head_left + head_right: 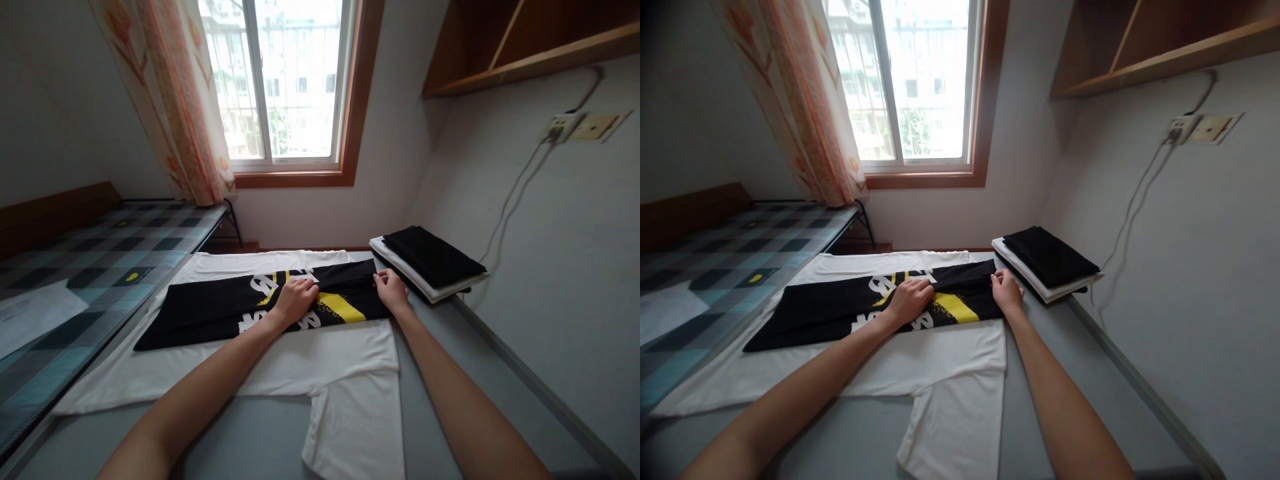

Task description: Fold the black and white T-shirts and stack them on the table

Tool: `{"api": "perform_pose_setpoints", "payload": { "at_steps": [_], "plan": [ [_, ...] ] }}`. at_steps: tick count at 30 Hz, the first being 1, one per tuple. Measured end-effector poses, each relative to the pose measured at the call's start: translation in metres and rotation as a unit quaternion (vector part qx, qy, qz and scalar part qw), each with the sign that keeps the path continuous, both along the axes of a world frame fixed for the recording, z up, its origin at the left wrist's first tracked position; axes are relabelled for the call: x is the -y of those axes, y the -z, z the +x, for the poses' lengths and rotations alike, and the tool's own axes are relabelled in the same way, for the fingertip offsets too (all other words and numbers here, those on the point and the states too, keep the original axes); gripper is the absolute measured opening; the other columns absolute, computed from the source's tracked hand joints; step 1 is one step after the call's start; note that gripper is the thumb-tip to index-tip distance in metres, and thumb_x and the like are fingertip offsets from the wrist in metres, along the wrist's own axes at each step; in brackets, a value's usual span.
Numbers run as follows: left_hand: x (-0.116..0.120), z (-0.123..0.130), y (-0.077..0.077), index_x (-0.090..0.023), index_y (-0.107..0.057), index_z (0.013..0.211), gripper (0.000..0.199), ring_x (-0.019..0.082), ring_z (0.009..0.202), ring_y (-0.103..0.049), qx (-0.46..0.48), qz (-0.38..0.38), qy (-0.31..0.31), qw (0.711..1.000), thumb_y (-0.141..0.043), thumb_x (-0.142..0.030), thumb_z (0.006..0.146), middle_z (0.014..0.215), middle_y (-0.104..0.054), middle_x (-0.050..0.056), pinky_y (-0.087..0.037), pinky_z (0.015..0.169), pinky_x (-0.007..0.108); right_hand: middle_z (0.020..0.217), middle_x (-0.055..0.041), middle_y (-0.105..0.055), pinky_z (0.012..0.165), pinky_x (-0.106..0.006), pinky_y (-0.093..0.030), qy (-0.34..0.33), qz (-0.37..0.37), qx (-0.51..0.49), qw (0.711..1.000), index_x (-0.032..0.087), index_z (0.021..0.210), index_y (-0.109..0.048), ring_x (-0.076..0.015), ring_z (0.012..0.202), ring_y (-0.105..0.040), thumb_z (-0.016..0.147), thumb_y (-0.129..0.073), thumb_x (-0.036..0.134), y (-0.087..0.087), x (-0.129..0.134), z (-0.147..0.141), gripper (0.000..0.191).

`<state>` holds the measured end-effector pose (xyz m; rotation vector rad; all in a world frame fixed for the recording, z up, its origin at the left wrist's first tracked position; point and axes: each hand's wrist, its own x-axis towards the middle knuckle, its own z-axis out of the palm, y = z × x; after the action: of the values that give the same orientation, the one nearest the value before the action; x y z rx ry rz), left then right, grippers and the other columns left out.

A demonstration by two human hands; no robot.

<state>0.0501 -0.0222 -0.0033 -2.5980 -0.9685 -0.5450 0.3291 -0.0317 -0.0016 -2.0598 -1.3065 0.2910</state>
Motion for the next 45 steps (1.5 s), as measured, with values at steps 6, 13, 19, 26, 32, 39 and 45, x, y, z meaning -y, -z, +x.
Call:
{"api": "perform_pose_setpoints", "payload": {
  "at_steps": [6, 13, 19, 26, 32, 39, 45],
  "plan": [
    [-0.003, 0.000, 0.007, -0.019, -0.063, 0.087, 0.023, 0.021, 0.083, -0.060, 0.027, -0.025, -0.007, 0.999, -0.043, -0.024, 0.097, 0.087, -0.063, 0.009, -0.043, 0.075, 0.035, 0.089, -0.0080, -0.071, 0.084, -0.041, -0.037, 0.013, 0.027, 0.099, 0.995, 0.022, 0.090, -0.065, -0.0283, 0.095, -0.060, 0.088, -0.050, 0.034, -0.003, 0.012, -0.001, 0.020],
    [0.002, 0.002, 0.000, -0.018, -0.063, 0.091, 0.019, 0.022, 0.086, -0.060, 0.039, -0.085, -0.032, 0.995, -0.047, -0.027, 0.096, 0.093, -0.063, 0.009, -0.046, 0.074, 0.034, 0.116, -0.0142, -0.063, 0.090, -0.040, -0.038, -0.060, 0.106, 0.233, 0.965, 0.019, 0.109, -0.066, -0.0290, 0.107, -0.054, 0.091, -0.044, 0.030, -0.011, 0.025, -0.031, 0.030],
    [0.004, 0.001, -0.004, -0.019, -0.063, 0.087, 0.033, 0.019, 0.084, -0.059, 0.076, -0.116, -0.001, 0.990, -0.038, -0.036, 0.100, 0.090, -0.061, 0.008, -0.046, 0.076, 0.031, 0.151, -0.0107, -0.042, 0.109, -0.040, -0.029, -0.290, 0.091, 0.291, 0.907, 0.021, 0.140, -0.051, -0.0261, 0.138, -0.035, 0.098, -0.034, 0.049, -0.002, 0.020, -0.074, 0.054],
    [0.001, -0.003, 0.002, -0.022, -0.064, 0.106, 0.032, 0.022, 0.101, -0.056, 0.171, -0.153, -0.064, 0.971, -0.039, -0.040, 0.099, 0.104, -0.059, 0.009, -0.044, 0.091, 0.038, 0.158, -0.0076, -0.030, 0.116, -0.046, -0.019, -0.274, -0.063, 0.299, 0.912, 0.025, 0.151, -0.036, -0.0245, 0.145, -0.025, 0.096, -0.020, 0.063, 0.011, 0.013, -0.066, 0.068],
    [0.006, -0.049, 0.001, -0.025, -0.057, 0.129, 0.041, 0.025, 0.113, -0.053, 0.116, -0.169, -0.027, 0.978, -0.051, -0.044, 0.094, 0.124, -0.055, 0.011, -0.042, 0.101, 0.042, 0.158, -0.0075, -0.029, 0.116, -0.046, -0.020, -0.272, -0.061, 0.295, 0.914, 0.025, 0.150, -0.037, -0.0234, 0.146, -0.025, 0.097, -0.022, 0.061, 0.010, 0.012, -0.064, 0.066],
    [0.020, -0.179, -0.016, -0.024, -0.061, 0.125, 0.034, 0.021, 0.113, -0.057, 0.030, -0.134, -0.013, 0.990, -0.051, -0.032, 0.094, 0.122, -0.060, 0.010, -0.044, 0.101, 0.039, 0.157, -0.0080, -0.033, 0.115, -0.047, -0.022, -0.275, -0.046, 0.294, 0.914, 0.024, 0.149, -0.040, -0.0248, 0.144, -0.028, 0.097, -0.027, 0.056, 0.014, 0.010, -0.063, 0.062],
    [0.042, -0.273, -0.036, -0.026, -0.066, 0.117, 0.033, 0.022, 0.105, -0.061, 0.005, -0.142, -0.129, 0.981, -0.053, -0.028, 0.086, 0.116, -0.064, 0.008, -0.047, 0.097, 0.039, 0.155, -0.0089, -0.036, 0.115, -0.047, -0.024, -0.271, -0.029, 0.289, 0.918, 0.023, 0.146, -0.044, -0.0248, 0.143, -0.030, 0.097, -0.030, 0.053, 0.014, 0.012, -0.064, 0.059]
  ]
}}
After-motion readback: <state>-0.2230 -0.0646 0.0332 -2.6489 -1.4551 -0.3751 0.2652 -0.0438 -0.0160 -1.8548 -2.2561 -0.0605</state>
